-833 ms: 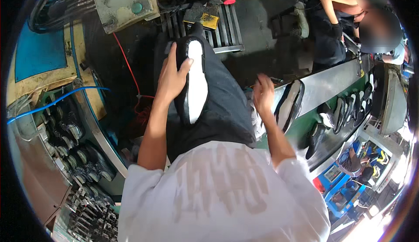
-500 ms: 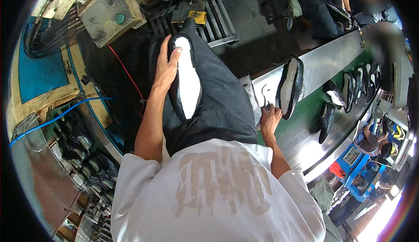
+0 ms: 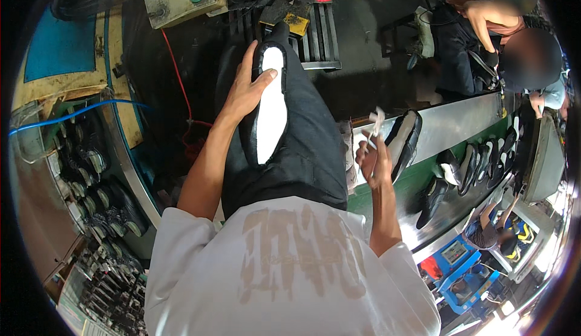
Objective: Manually lasting and shaping shoes at an industrial production line using specialized machinery and tools.
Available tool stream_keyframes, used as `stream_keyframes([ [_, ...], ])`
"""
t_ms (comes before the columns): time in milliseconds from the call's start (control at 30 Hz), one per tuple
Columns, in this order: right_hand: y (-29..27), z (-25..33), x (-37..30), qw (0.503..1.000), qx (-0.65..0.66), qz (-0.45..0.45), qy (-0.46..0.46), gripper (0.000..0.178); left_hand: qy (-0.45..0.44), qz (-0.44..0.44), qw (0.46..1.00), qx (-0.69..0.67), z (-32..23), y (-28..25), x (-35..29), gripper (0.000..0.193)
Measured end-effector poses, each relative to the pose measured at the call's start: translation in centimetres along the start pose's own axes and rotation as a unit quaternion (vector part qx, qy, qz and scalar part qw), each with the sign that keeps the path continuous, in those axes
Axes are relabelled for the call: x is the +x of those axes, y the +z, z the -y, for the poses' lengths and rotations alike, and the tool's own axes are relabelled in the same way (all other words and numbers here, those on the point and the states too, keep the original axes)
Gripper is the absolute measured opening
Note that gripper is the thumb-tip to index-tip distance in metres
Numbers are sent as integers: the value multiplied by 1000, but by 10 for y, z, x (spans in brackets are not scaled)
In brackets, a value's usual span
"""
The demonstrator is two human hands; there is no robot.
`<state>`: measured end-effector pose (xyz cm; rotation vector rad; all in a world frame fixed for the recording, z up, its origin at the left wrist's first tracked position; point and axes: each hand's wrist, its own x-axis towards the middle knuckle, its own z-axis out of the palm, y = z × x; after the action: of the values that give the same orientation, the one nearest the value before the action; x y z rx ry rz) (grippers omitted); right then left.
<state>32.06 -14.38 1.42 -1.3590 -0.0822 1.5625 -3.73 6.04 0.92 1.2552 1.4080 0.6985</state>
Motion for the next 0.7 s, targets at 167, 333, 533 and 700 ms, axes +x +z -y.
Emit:
stream_keyframes([
  [167, 140, 68, 49, 886, -428, 161, -69, 43, -1, 11, 1000, -6, 4, 0, 1, 88],
  [333, 231, 100, 71, 673, -679, 289, -47, 37, 37, -6, 999, 12, 9, 4, 3, 88],
  [533, 250, 95, 92, 642, -721, 262, 13, 37, 37, -6, 999, 28, 2, 3, 1, 84],
  [700, 241, 76, 112, 506, -774, 305, -230, 38, 45, -8, 996, 78, 5, 1, 2, 86],
])
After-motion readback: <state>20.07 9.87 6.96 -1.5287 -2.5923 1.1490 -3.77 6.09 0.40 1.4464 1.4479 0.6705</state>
